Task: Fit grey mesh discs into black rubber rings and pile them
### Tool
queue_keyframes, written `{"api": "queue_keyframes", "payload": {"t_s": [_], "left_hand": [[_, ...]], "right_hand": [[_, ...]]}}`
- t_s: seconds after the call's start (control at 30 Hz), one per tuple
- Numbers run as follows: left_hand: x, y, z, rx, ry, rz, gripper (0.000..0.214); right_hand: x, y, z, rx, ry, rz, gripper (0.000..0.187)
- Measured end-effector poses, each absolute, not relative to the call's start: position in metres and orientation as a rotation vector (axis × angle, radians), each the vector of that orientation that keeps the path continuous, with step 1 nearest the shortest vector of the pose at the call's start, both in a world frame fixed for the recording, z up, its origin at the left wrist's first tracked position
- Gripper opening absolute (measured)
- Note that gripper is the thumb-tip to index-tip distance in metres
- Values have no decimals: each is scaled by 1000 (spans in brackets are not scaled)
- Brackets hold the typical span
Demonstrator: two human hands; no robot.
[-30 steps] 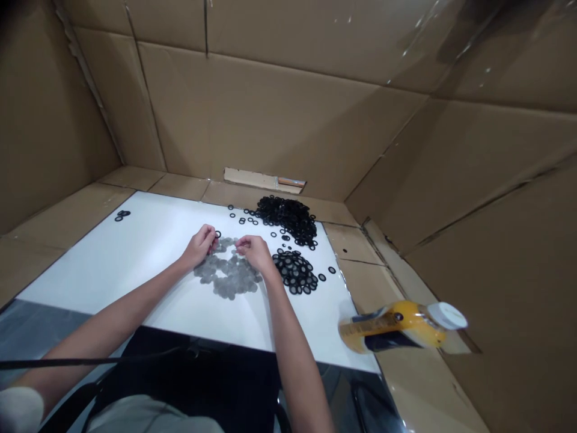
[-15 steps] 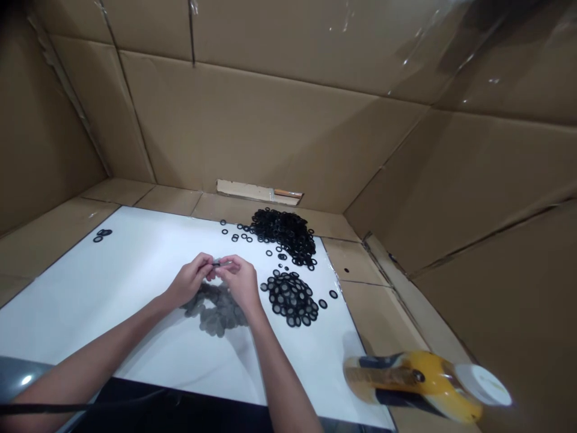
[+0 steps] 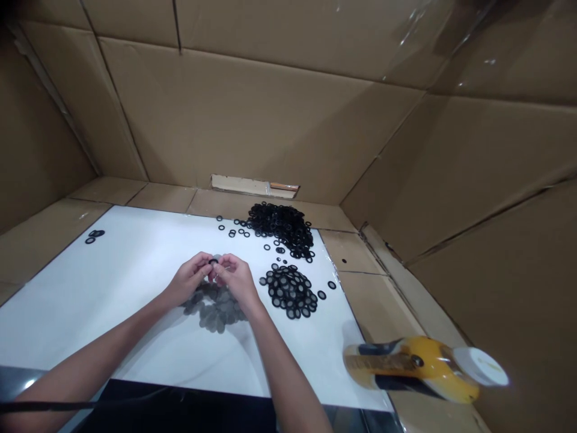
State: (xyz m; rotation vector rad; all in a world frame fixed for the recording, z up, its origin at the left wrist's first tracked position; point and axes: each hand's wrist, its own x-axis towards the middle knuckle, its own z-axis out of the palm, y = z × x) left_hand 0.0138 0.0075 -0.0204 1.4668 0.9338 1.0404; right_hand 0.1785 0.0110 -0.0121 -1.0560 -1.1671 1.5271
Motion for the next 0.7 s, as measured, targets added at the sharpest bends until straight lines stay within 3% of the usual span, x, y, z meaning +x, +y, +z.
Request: {"api": "queue_keyframes", "payload": {"t_s": [0.27,0.7], "left_hand": [[20,7,-32,1524,1050,1048,30],[17,24,-38,1287,851,1097,41]], "right_hand": [[177,13,-13,-1133,-1279,1292,38],[166,14,-23,-1127,-1242,1325,39]]}}
